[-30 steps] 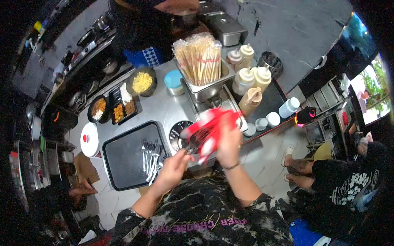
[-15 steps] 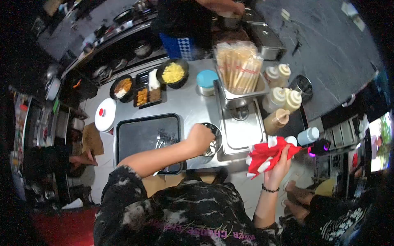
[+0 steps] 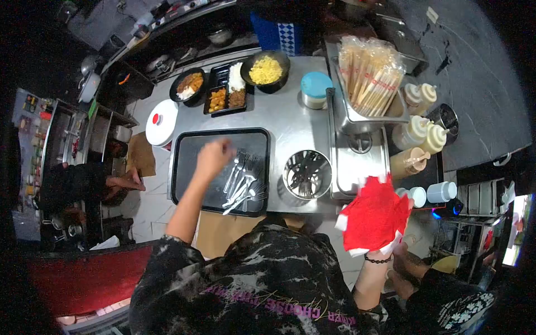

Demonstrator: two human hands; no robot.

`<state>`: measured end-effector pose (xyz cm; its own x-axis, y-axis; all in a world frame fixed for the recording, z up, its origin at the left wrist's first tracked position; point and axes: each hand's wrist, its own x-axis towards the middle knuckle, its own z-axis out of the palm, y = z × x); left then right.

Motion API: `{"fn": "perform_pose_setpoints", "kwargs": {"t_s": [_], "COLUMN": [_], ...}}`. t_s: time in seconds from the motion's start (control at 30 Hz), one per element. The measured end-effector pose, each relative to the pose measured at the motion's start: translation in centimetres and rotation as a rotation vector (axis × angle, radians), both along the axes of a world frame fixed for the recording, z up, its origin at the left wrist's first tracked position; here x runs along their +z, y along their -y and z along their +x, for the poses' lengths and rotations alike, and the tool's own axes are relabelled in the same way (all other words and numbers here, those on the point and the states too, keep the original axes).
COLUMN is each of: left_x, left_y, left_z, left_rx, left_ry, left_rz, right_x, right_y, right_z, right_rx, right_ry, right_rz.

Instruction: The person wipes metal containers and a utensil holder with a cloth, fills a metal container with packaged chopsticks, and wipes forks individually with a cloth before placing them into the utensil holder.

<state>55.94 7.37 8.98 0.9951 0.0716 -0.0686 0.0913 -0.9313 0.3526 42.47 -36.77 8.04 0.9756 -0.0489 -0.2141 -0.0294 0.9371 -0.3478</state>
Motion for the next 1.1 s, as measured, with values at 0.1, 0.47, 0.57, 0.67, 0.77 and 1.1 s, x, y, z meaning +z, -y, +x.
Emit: {"fn": "perform_pose_setpoints", "kwargs": {"t_s": [0.1, 0.47, 0.57, 0.67, 0.77, 1.1], "left_x": [-8.2, -14.1, -15.4, -15.0, -13.9, -10.1], "left_y": [-2.9, -2.0, -2.7, -3.4, -4.6, -7.4], "left_z": [-4.0, -5.8, -5.7, -5.5, -5.0, -5.0], "left_rx": [0.166, 0.216, 0.13, 0.047, 0.071, 0.427], "left_ry": [-0.203, -0.067, 0.003, 0.046, -0.009, -0.482], "left_rz": [0.01, 0.028, 0.037, -0.031, -0.232, -1.391], "right_x": [1.6, 6.2, 6.0, 4.9, 5.4, 7.2], "right_y": [-3.4, -14.5, -16.4, -17.6, -18.8, -23.2], "right_z": [1.1, 4.5, 3.8, 3.7, 4.0, 4.2], "right_rx": [0.114, 0.276, 0.245, 0.218, 0.211, 0.179], "right_ry": [0.02, -0.074, -0.078, -0.158, -0.146, -0.004], "right_rz": [0.074, 0.067, 0.035, 0.004, -0.011, -0.177]}}
